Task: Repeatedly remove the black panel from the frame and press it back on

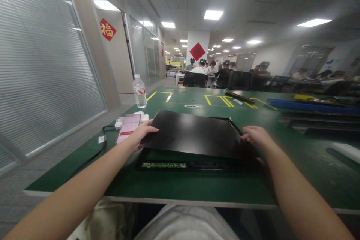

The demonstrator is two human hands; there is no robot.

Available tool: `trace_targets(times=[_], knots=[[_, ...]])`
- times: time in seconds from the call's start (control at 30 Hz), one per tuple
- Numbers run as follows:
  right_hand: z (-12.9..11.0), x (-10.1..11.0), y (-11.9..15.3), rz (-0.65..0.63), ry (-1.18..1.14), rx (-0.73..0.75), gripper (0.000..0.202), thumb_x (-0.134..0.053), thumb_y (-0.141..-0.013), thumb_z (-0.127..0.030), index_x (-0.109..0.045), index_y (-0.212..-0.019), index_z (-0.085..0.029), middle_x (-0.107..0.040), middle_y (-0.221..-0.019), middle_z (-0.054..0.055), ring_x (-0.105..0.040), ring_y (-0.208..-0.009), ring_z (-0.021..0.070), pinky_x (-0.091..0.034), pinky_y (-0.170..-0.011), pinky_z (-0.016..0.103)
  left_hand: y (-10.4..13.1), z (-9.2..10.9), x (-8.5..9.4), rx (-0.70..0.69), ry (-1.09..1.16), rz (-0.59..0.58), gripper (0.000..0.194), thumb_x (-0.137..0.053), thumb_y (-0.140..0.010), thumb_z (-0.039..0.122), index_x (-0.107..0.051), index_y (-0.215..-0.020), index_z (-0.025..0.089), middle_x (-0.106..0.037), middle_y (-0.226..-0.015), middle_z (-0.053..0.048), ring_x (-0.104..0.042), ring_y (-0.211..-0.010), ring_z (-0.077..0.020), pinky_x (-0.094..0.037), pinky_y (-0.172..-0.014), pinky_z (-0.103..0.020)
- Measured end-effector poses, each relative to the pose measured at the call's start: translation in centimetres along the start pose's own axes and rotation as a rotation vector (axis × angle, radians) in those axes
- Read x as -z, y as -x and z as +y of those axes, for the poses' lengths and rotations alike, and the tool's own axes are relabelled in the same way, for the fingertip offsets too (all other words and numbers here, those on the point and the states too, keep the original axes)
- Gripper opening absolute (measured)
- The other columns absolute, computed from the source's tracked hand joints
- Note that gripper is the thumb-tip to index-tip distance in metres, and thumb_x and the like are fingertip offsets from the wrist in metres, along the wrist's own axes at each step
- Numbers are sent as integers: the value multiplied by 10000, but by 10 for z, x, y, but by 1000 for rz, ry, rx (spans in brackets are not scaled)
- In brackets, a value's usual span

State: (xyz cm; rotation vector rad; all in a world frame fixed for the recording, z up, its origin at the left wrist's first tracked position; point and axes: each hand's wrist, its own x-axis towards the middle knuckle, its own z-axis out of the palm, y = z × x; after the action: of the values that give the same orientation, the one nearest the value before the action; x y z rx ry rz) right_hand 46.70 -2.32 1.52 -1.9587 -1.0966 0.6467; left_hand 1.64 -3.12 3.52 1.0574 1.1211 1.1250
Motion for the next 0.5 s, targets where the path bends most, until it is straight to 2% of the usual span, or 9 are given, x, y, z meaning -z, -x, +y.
trace_targets(times=[0.27,0.5], knots=[[3,1,-4,3,9,-3,290,-608,-821,-242,-684,-1062,-101,-717,-638,106,-545,-464,128,-393,-441,213,4,3,-5,10,-24,71,553,-734,-553,101,-608,-1082,198,-743,-731,-6,-715,-577,-223,-568,-532,-300],[6,1,-6,21,31,35,320,-623,-823,-289,-689,-1073,-101,-720,-650,110,-567,-485,139,-428,-467,223,2,0,-6,-22,-39,33,570,-735,-564,98,-623,-1116,179,-743,-702,-3,-709,-564,-207,-557,-521,-279]])
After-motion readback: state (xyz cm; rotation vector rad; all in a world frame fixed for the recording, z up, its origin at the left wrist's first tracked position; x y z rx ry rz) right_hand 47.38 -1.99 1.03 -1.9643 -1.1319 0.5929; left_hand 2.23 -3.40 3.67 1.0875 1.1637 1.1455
